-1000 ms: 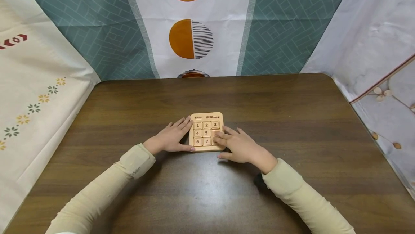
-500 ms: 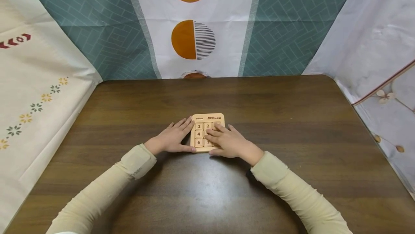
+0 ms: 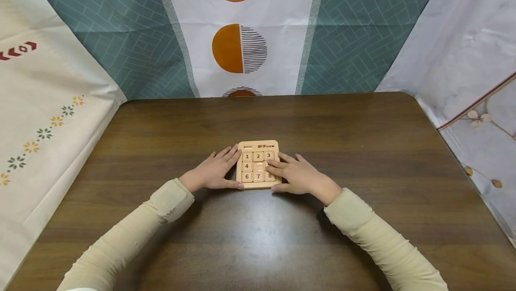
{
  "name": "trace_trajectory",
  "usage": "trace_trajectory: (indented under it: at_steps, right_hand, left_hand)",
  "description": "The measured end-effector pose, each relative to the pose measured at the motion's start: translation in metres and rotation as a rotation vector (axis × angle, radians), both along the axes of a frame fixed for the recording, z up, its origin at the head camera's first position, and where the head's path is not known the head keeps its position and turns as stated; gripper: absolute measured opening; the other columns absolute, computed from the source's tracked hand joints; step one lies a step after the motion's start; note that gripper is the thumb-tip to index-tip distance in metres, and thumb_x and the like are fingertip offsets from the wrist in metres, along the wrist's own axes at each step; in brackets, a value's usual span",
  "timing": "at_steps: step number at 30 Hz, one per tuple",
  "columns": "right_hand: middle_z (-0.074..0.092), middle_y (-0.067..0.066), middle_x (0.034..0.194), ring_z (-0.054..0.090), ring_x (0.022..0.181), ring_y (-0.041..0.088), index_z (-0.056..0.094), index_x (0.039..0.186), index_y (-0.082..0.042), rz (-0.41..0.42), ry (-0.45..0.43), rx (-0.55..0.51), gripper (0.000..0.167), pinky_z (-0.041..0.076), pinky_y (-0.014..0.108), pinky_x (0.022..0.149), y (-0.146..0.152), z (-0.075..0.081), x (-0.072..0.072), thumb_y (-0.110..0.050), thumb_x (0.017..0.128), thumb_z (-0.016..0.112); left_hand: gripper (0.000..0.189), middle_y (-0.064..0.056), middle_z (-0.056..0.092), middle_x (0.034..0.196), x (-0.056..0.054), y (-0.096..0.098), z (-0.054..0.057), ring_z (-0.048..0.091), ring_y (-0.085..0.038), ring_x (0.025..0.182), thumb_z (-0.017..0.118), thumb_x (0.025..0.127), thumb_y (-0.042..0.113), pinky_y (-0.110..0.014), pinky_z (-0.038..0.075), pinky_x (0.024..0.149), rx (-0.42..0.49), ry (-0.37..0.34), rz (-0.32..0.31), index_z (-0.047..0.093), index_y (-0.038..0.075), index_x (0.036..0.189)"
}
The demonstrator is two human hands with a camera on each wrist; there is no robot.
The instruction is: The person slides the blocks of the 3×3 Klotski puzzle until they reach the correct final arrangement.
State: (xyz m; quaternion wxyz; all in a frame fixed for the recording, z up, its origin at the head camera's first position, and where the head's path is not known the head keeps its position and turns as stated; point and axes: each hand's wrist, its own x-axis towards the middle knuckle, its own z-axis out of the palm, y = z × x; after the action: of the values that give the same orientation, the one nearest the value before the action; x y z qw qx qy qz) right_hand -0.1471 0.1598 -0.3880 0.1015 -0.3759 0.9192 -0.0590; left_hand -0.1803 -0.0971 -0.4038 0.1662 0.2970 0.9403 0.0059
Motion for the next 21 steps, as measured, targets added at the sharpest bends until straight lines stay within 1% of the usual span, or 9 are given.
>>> trace_trajectory:
  at_steps: [5, 11, 14, 18, 21]
  right_hand:
    - [0.034, 0.006, 0.144, 0.022, 0.133, 0.034, 0.041, 0.139, -0.015, 0.027, 0.025, -0.01, 0.061, 0.022, 0.064, 0.095, 0.001, 0.0, 0.002, -0.045, 0.088, 0.054]
    - [0.035, 0.006, 0.143, 0.021, 0.134, 0.033, 0.043, 0.138, -0.013, 0.104, 0.038, -0.025, 0.061, 0.021, 0.062, 0.097, -0.008, -0.002, 0.012, -0.046, 0.087, 0.055]
    - [0.037, 0.005, 0.143, 0.021, 0.134, 0.032, 0.045, 0.137, -0.012, 0.116, 0.044, -0.012, 0.061, 0.021, 0.062, 0.097, -0.011, -0.002, 0.014, -0.046, 0.087, 0.055]
    - [0.038, 0.004, 0.142, 0.022, 0.134, 0.032, 0.046, 0.135, -0.012, 0.115, 0.061, 0.005, 0.06, 0.022, 0.06, 0.098, -0.014, -0.002, 0.011, -0.046, 0.087, 0.054]
    - [0.038, 0.004, 0.142, 0.023, 0.134, 0.032, 0.046, 0.136, -0.012, 0.105, 0.054, 0.002, 0.059, 0.022, 0.06, 0.098, -0.014, -0.002, 0.006, -0.046, 0.088, 0.054]
  left_hand:
    - [0.103, -0.009, -0.003, 0.152, 0.0, 0.0, 0.001, 0.006, -0.027, 0.138, 0.045, 0.077, 0.072, -0.056, 0.017, 0.103, -0.001, -0.004, 0.001, 0.003, 0.011, 0.147]
    - [0.103, -0.008, -0.003, 0.152, 0.001, 0.001, 0.002, 0.005, -0.026, 0.138, 0.045, 0.077, 0.073, -0.055, 0.017, 0.103, -0.012, -0.005, 0.006, 0.002, 0.011, 0.147]
    - [0.103, -0.008, -0.003, 0.152, 0.001, 0.001, 0.002, 0.005, -0.026, 0.138, 0.046, 0.077, 0.072, -0.055, 0.017, 0.103, -0.01, -0.005, 0.007, 0.002, 0.011, 0.147]
    - [0.103, -0.009, -0.003, 0.152, 0.001, 0.0, 0.002, 0.006, -0.026, 0.138, 0.046, 0.077, 0.072, -0.055, 0.017, 0.103, -0.011, -0.005, 0.008, 0.002, 0.011, 0.147]
    - [0.103, -0.008, -0.003, 0.152, 0.001, 0.001, 0.002, 0.005, -0.026, 0.138, 0.046, 0.077, 0.072, -0.055, 0.016, 0.103, -0.01, -0.012, 0.011, 0.002, 0.011, 0.147]
